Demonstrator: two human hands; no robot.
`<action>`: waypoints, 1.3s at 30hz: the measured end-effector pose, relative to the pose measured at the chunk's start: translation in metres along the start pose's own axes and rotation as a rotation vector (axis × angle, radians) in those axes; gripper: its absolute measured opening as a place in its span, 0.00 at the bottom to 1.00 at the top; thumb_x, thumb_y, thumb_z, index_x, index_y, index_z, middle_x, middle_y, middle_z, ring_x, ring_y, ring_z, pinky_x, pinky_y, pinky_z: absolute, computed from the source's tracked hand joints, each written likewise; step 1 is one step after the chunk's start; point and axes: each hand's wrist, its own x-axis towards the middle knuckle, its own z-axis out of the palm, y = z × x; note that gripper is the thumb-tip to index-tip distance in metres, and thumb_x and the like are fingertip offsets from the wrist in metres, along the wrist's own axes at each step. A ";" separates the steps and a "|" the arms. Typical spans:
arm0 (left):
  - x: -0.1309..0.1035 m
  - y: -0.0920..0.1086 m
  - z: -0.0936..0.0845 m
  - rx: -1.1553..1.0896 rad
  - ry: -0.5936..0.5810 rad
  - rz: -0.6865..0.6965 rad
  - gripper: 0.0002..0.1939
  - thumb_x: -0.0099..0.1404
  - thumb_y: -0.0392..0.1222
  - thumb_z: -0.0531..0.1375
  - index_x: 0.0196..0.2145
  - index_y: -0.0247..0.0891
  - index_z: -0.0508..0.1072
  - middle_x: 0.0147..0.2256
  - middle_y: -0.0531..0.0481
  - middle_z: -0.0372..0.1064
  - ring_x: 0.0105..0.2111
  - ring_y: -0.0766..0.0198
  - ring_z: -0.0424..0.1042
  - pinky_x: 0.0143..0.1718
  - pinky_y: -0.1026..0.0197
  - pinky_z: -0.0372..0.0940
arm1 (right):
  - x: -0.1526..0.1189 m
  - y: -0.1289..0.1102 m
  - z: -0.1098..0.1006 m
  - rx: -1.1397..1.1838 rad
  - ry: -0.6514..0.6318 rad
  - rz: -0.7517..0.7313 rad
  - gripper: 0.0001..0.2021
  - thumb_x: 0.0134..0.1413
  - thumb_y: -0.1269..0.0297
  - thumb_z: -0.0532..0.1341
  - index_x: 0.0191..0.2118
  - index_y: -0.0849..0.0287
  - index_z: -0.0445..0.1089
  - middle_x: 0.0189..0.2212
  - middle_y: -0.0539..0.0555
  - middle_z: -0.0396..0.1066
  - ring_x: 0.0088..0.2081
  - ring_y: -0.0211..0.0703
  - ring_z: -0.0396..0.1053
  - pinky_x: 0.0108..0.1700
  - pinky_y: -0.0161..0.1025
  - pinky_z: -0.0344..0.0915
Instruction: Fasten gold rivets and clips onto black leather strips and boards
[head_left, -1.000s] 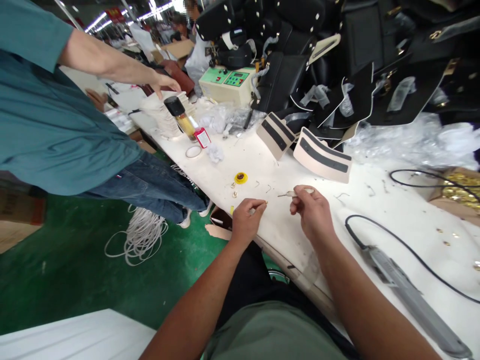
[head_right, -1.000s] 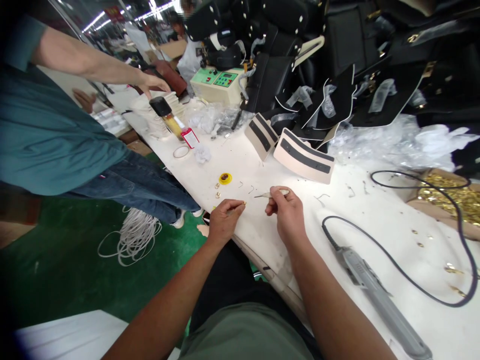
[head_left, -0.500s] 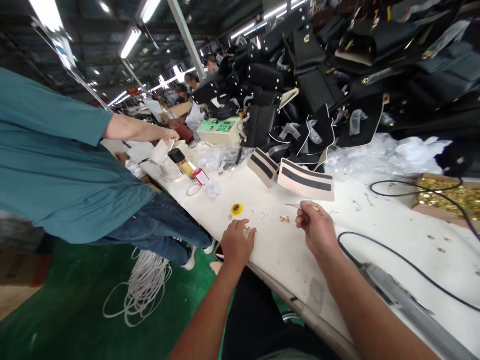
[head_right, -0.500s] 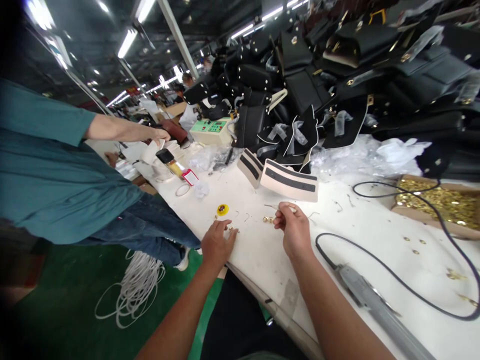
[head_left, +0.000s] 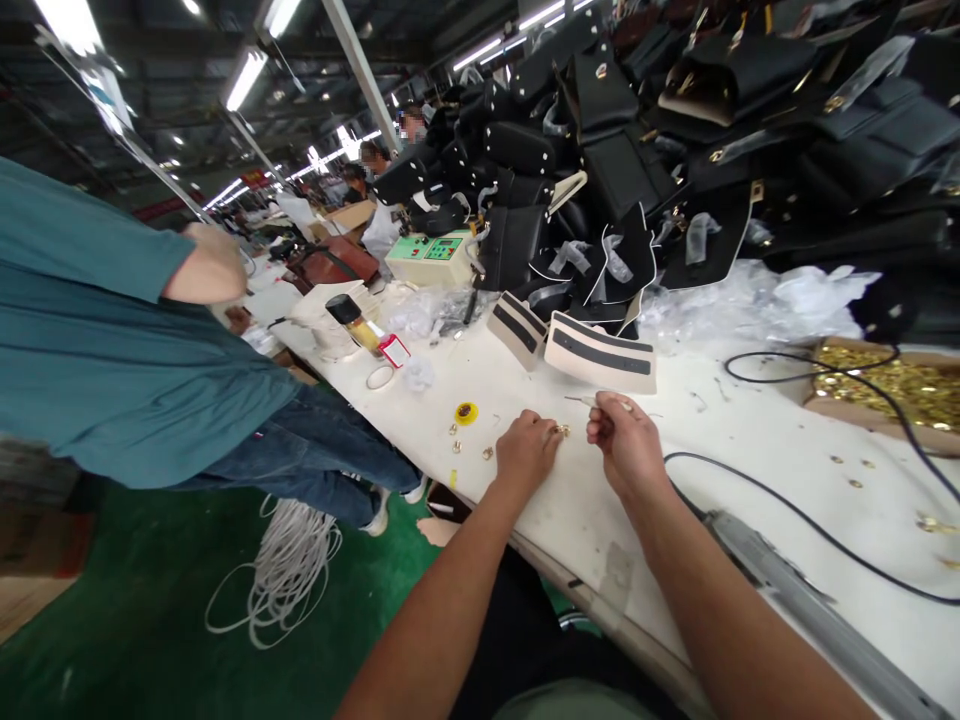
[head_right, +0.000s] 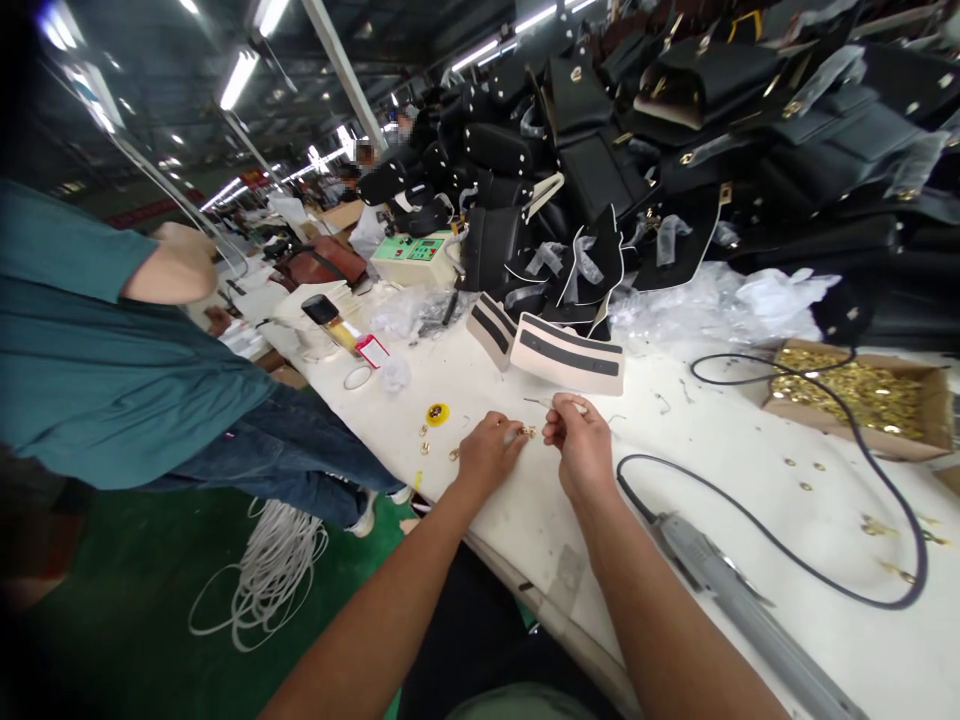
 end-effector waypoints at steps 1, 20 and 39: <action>0.001 0.000 0.000 -0.021 -0.007 0.000 0.09 0.71 0.46 0.59 0.45 0.46 0.79 0.45 0.48 0.71 0.42 0.59 0.72 0.43 0.58 0.68 | 0.000 0.000 0.000 -0.001 0.000 0.004 0.16 0.43 0.57 0.75 0.34 0.59 0.72 0.23 0.46 0.69 0.21 0.32 0.65 0.22 0.30 0.63; -0.051 -0.011 -0.012 -1.201 0.185 -0.481 0.25 0.64 0.64 0.61 0.35 0.36 0.78 0.25 0.52 0.68 0.21 0.70 0.63 0.22 0.67 0.58 | -0.040 0.013 0.015 -0.571 -0.227 -0.230 0.09 0.57 0.56 0.67 0.35 0.57 0.73 0.20 0.47 0.70 0.23 0.37 0.67 0.29 0.36 0.65; -0.052 -0.006 -0.015 -1.131 0.163 -0.474 0.25 0.64 0.64 0.62 0.33 0.36 0.76 0.22 0.55 0.66 0.20 0.70 0.63 0.23 0.66 0.59 | -0.042 0.017 0.015 -0.749 -0.220 -0.278 0.10 0.58 0.55 0.67 0.35 0.56 0.73 0.22 0.47 0.72 0.24 0.40 0.70 0.29 0.36 0.67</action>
